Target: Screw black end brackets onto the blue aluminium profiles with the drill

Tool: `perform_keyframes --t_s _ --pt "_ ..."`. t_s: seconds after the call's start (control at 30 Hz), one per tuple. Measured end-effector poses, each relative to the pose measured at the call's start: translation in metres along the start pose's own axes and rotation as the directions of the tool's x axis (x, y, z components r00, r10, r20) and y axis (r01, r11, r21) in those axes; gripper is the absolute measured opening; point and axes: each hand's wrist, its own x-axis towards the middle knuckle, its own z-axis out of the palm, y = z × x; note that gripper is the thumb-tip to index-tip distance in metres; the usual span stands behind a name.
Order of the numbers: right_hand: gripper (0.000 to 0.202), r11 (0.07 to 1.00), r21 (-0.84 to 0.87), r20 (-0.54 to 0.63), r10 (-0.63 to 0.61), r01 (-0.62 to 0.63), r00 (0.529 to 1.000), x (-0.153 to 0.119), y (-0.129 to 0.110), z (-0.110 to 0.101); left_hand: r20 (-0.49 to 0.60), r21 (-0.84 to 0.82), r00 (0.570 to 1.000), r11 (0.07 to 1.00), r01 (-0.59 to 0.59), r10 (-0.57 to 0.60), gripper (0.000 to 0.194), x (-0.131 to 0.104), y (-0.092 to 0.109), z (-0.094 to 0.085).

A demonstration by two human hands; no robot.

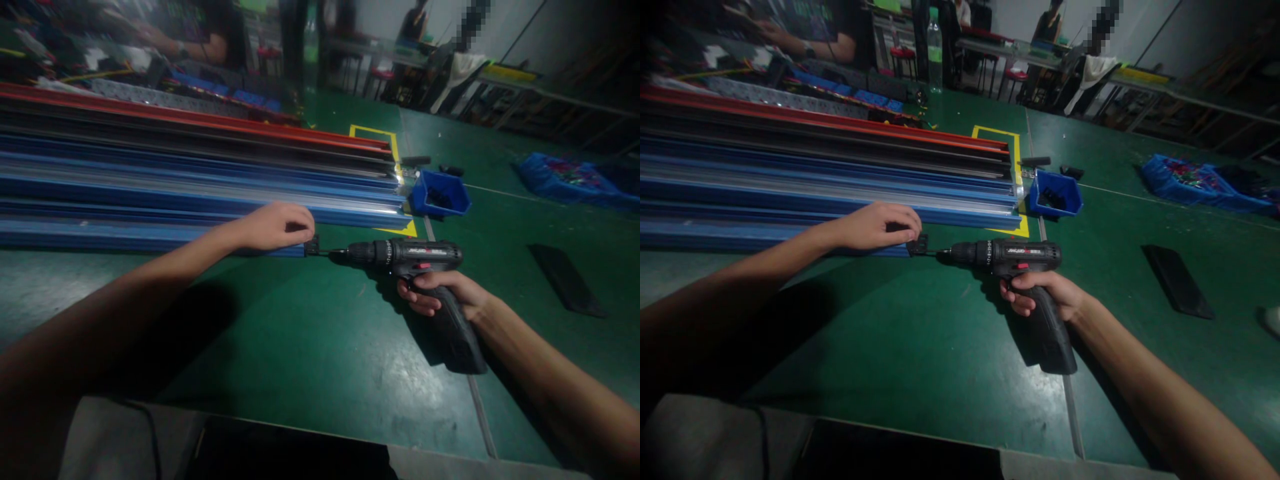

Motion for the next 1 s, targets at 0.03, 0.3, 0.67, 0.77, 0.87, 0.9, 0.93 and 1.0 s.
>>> perform_keyframes --t_s 0.03,0.3,0.67,0.77,0.87,0.9,0.93,1.0 --pt "0.017 1.000 0.002 0.004 -0.003 0.003 1.000 0.0002 -0.0002 0.0003 0.000 -0.003 1.000 1.000 -0.001 0.001 0.031 0.0001 0.0003 0.0000" --pt "0.017 1.000 0.002 0.033 -0.007 0.007 0.999 0.0011 -0.0008 0.0017 -0.004 -0.005 1.000 1.000 0.016 -0.016 0.031 -0.0001 0.0015 -0.0001" --pt "0.017 1.000 -0.012 0.002 -0.003 0.003 1.000 0.0009 -0.0012 0.0023 -0.002 0.006 1.000 1.000 0.004 -0.004 0.032 -0.0003 -0.0002 0.0003" --pt "0.016 1.000 -0.013 0.006 -0.001 0.001 1.000 0.0012 -0.0012 0.0018 0.001 0.008 1.000 1.000 0.004 -0.004 0.032 0.0000 0.0006 0.0001" --pt "0.016 1.000 -0.010 0.008 0.001 -0.001 1.000 0.0008 -0.0007 0.0004 0.009 0.010 1.000 1.000 0.005 -0.005 0.031 0.0004 0.0014 -0.0004" --pt "0.016 1.000 -0.008 0.008 0.001 -0.001 1.000 0.0005 -0.0005 0.0000 0.011 0.011 1.000 1.000 0.005 -0.005 0.031 0.0004 0.0015 -0.0005" --pt "0.016 1.000 -0.007 0.009 -0.001 0.002 1.000 0.0003 -0.0004 -0.0002 0.011 0.011 1.000 1.000 0.004 -0.004 0.031 0.0005 0.0016 -0.0006" --pt "0.016 1.000 -0.007 0.008 0.001 -0.001 1.000 0.0000 -0.0004 0.0000 0.007 0.010 1.000 1.000 -0.003 0.002 0.032 0.0006 0.0017 -0.0007"
